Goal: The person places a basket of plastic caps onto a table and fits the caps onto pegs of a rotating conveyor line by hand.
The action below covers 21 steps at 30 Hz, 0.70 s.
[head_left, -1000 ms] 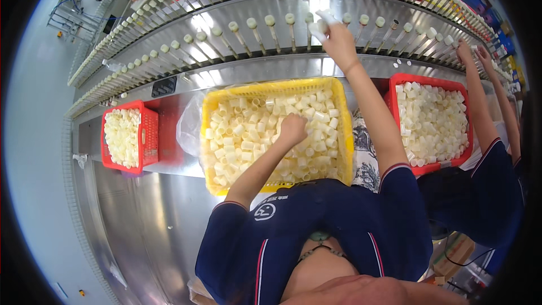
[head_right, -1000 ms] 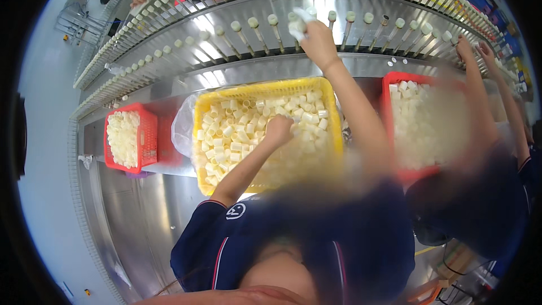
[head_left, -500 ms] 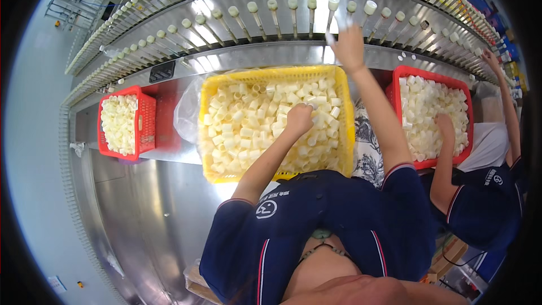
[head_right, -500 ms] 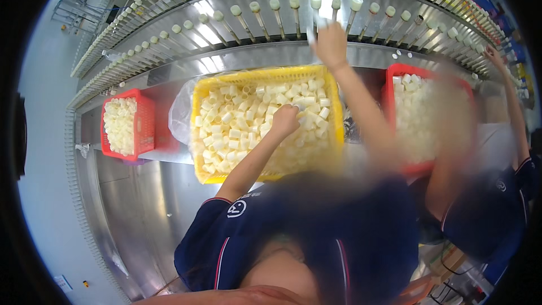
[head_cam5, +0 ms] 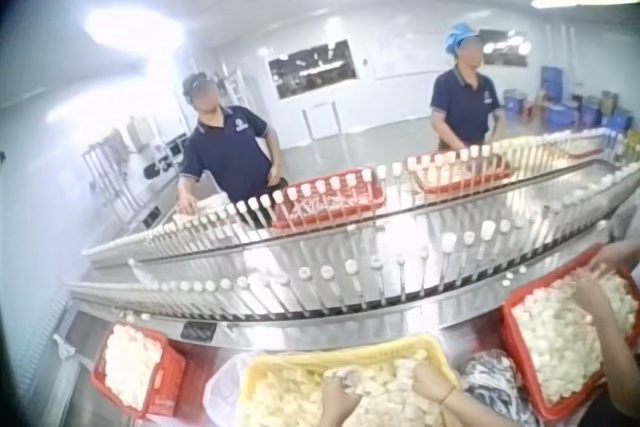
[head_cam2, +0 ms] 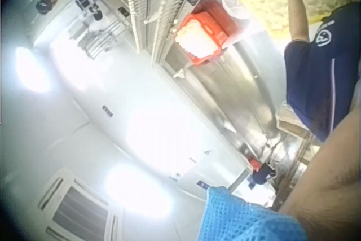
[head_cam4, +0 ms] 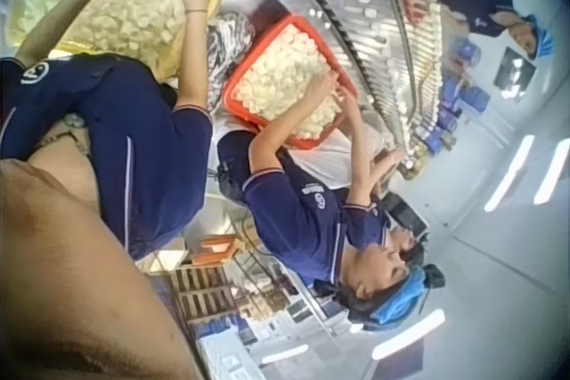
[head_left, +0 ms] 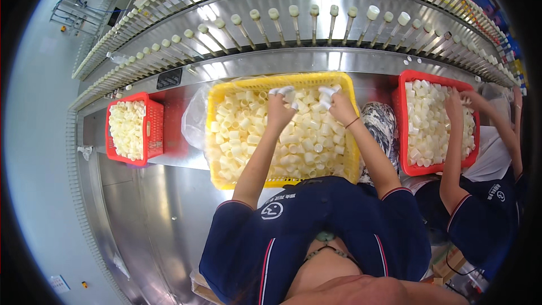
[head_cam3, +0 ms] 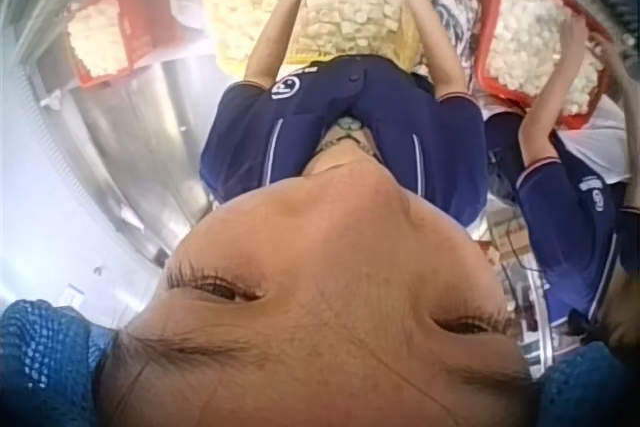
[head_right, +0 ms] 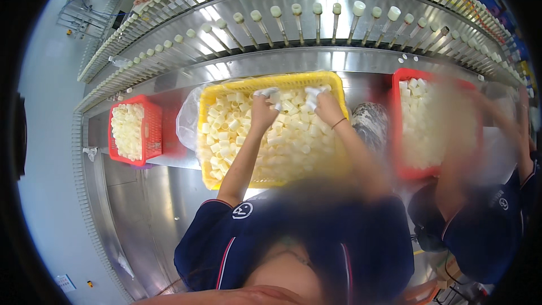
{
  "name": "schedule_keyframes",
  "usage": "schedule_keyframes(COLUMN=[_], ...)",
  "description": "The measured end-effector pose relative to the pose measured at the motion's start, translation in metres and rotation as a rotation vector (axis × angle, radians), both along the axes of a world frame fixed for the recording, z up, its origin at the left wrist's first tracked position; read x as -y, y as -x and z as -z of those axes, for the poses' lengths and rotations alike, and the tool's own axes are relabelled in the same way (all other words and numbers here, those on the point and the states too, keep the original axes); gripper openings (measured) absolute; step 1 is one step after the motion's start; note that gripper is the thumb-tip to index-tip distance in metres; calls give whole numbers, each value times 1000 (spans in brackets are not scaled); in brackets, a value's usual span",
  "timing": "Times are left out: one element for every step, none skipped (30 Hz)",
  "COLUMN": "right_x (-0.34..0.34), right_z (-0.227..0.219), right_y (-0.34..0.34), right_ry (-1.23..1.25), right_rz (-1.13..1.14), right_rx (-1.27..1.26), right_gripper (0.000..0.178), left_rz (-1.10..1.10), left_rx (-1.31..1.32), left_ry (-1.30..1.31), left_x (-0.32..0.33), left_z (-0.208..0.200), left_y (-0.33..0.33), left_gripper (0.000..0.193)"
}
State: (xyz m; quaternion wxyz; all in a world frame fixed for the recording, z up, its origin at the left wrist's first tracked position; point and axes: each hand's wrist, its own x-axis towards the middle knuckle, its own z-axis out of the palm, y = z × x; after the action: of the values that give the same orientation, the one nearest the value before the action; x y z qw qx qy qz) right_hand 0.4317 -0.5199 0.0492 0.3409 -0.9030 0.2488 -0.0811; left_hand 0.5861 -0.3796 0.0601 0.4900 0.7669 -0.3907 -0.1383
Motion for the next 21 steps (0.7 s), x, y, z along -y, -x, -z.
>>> schedule_keyframes(right_x=[7,13,23,34,55,69,73,89,101,118,132,143,152,160,169,178,169,166,160,158,154], right_z=[-9,-23,-41,-61,-67,-81,-106,-111,-122,-125,-128,-129,-130,-131,-131,-126,-133,-144,-143,-143,-141], right_y=[-4,-13,-21,-30,-39,-49,-61,-73,-86,-98,-106,-111,-116,-117,-114,-111,-113,-107,-98,-90,-80], right_ry=[19,34,91,147,298,364,282,413,539,588,636,640,608,575,579,601,619,569,565,549,533], right_rz=[85,160,168,178,167,200,290,322,251,248,249,254,226,201,209,209,197,176,183,219,256], right_rx=[163,328,405,484,595,622,488,551,598,457,313,316,251,186,186,94,6,-116,-124,-70,-18], right_gripper=[35,41,42,43,43,43,41,38,36,35,35,35,23,14,14,23,33,40,40,44,48], left_rz=[7,-24,-57,-85,-75,-114,-163,-211,-267,-256,-253,-254,-259,-245,-238,-196,-164,-129,-121,-58,7], left_rx=[0,-93,-186,-85,-83,62,209,240,271,205,207,252,298,302,303,416,533,411,405,498,590], left_ry=[4,54,105,139,143,240,333,362,388,390,394,367,340,311,315,359,396,436,434,322,209], left_x=[4,7,10,14,24,33,38,47,52,57,62,66,70,75,82,89,90,96,106,117,127], left_z=[-4,-7,-10,-14,-25,-39,-52,-67,-79,-89,-97,-104,-109,-113,-115,-114,-116,-118,-122,-128,-133], left_y=[-6,-14,-22,-29,-35,-41,-49,-54,-61,-68,-73,-77,-82,-86,-89,-94,-101,-104,-104,-104,-103], left_gripper=[37,32,28,23,23,24,25,26,26,27,27,27,27,29,29,29,29,29,29,29,29])
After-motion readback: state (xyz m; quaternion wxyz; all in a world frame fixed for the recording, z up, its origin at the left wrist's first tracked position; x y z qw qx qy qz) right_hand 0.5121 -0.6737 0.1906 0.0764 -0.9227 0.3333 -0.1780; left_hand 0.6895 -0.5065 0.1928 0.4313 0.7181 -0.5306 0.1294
